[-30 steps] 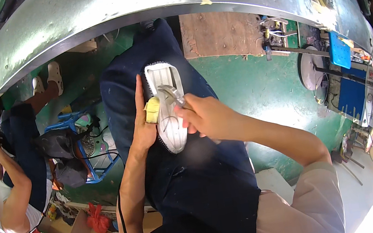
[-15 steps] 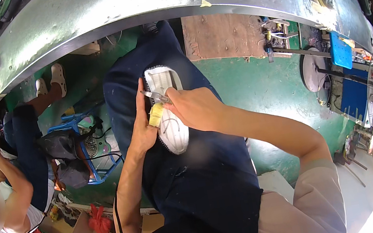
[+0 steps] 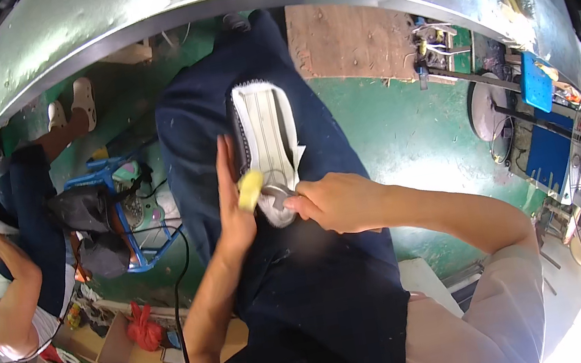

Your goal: Manually scraping and preparing shoe soles and uppers for bonding on a factory assembly line.

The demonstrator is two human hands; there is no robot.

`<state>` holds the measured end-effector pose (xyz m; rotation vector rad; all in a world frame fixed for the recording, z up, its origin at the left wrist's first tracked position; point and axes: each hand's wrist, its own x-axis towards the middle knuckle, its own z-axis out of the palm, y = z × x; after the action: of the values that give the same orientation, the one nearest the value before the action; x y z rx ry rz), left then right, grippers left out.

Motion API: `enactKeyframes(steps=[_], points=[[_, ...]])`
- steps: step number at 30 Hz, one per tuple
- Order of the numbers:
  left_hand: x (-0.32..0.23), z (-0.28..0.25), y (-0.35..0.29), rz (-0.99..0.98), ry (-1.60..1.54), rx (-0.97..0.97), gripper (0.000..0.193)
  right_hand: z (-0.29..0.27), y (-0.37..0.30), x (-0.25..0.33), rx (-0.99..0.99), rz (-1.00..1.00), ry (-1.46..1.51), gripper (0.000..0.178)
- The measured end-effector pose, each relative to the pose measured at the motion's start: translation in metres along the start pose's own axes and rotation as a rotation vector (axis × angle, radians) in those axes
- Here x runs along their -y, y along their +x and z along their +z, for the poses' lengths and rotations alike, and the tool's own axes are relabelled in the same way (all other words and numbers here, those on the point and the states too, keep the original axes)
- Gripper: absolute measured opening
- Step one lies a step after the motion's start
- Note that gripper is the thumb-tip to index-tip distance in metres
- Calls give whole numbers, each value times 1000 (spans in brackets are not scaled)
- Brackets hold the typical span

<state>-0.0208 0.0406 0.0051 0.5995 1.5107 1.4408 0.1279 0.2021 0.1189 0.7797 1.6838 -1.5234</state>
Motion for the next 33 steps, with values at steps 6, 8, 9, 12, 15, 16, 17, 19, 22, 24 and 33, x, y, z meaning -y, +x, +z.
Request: enactKeyframes(steps=[6, 8, 9, 12, 15, 16, 17, 19, 22, 24, 33], points=[[5, -5, -30, -261, 66, 61, 65, -5, -6, -5, -277, -239, -352, 36], [-6, -6, -32, -277, 153, 46, 71, -4, -2, 13, -667, -506, -361, 29], [-5, -9, -33, -278, 237, 80, 79, -1, 6, 12, -709, -585, -367, 24], [1, -10, -28, -151, 190, 169, 98, 4, 45, -14, -541, -595, -527, 24], [6, -16, -25, -157, 26, 206, 103, 8, 34, -9, -554, -552, -551, 23], [4, -17, -22, -136, 35, 244, 105, 9, 27, -5, -587, -529, -543, 23], [2, -17, -23, -115, 43, 283, 107, 13, 31, -10, -583, -527, -537, 23], [10, -22, -19, -54, 170, 278, 108, 13, 45, -19, -597, -651, -559, 25], [-7, -15, -8, -59, 78, 272, 108, 7, 40, -23, -528, -471, -559, 27], [-13, -20, 6, 180, 399, 228, 99, 14, 34, -32, -640, -485, -484, 28], [-81, -14, 64, 279, 92, 17, 97, 4, 4, -47, -696, -208, 620, 35]])
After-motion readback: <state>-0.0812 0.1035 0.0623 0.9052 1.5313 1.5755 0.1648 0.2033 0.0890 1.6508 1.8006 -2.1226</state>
